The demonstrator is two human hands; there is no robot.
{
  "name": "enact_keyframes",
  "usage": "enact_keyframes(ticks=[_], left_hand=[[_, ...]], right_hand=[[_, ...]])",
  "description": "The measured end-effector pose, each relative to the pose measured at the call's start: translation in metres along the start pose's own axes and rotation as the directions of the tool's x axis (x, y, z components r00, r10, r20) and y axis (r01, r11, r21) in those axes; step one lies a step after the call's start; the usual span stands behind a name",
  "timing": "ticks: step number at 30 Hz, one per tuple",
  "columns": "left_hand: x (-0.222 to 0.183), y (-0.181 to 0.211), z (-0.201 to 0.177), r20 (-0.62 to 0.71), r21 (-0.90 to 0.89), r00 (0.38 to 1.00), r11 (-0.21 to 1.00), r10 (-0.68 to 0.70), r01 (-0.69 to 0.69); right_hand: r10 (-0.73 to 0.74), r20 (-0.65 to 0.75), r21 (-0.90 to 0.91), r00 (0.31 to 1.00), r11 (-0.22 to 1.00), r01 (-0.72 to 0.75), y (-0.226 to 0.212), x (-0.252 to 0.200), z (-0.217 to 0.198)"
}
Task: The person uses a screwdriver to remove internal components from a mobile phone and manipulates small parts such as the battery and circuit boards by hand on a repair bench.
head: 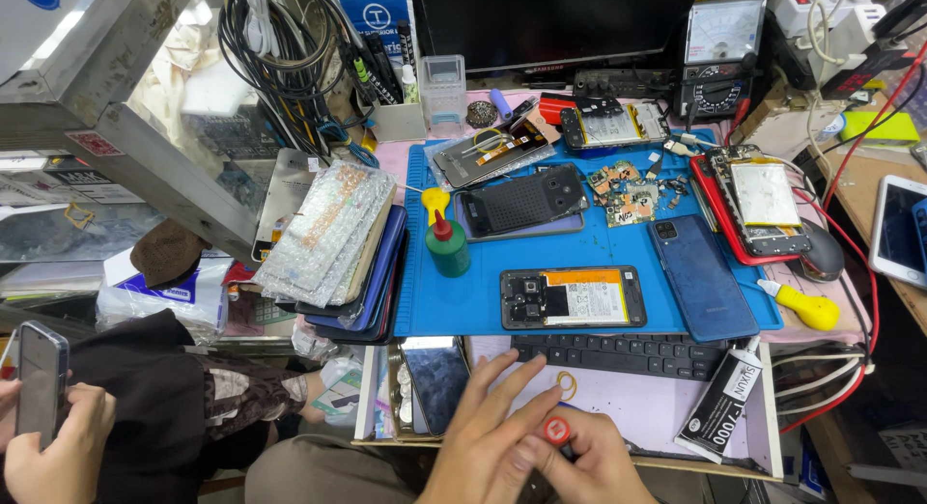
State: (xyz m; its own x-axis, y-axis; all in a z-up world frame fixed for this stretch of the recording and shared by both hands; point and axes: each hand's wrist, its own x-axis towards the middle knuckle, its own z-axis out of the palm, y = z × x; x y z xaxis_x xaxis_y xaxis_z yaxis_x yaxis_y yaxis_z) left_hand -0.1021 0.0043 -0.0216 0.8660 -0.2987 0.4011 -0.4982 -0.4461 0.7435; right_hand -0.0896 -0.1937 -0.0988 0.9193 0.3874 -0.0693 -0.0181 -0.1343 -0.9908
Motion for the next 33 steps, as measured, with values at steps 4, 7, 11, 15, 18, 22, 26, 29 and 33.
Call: enact_keyframes(ticks=[4,7,11,15,18,22,26,29,33], left_hand=[[0.001,-0.012,-0.022,-0.333,-0.352,0.861,0.898,-0.384,0.264],[0.017,-0.019,-0.031,-0.335,-0.15,0.797,0.863,-0.503,0.482],[0.056,-0.026,-0.031,-0.376,0.24,0.916,0.94,-0.14,0.242],[0.092,-0.033,-0.017,-0.343,0.398,0.939,0.9,-0.033,0.177],[0.111,-0.044,-0.008,-0.246,0.529,0.967,0.828,-0.061,0.187],[0.125,-0.054,0.002,-0.143,0.654,0.983,0.734,-0.115,0.181],[0.128,-0.054,0.007,-0.015,0.743,0.994,0.664,-0.106,0.082],[0.135,-0.057,0.004,0.034,0.755,0.987,0.651,-0.158,0.078],[0.144,-0.064,0.004,0.079,0.76,0.956,0.637,-0.283,0.126]], right_hand=[[-0.047,0.048,0.101,0.998,0.994,0.042,-0.022,0.009,-0.026],[0.246,-0.126,0.245,0.961,0.946,-0.21,-0.051,0.03,-0.049],[-0.133,-0.327,-0.618,0.936,0.779,-0.105,-0.097,0.055,-0.064],[-0.28,-0.167,-0.892,0.945,0.451,-0.025,-0.12,0.071,-0.073],[-0.217,-0.149,-0.909,0.965,0.413,-0.047,-0.114,0.071,-0.076],[-0.273,-0.156,-0.9,0.949,0.435,-0.023,-0.093,0.066,-0.082],[-0.285,-0.137,-0.918,0.949,0.397,-0.014,-0.076,0.06,-0.083],[-0.252,-0.141,-0.917,0.957,0.397,-0.03,-0.071,0.06,-0.084],[-0.306,-0.134,-0.899,0.942,0.438,0.014,-0.067,0.061,-0.088]])
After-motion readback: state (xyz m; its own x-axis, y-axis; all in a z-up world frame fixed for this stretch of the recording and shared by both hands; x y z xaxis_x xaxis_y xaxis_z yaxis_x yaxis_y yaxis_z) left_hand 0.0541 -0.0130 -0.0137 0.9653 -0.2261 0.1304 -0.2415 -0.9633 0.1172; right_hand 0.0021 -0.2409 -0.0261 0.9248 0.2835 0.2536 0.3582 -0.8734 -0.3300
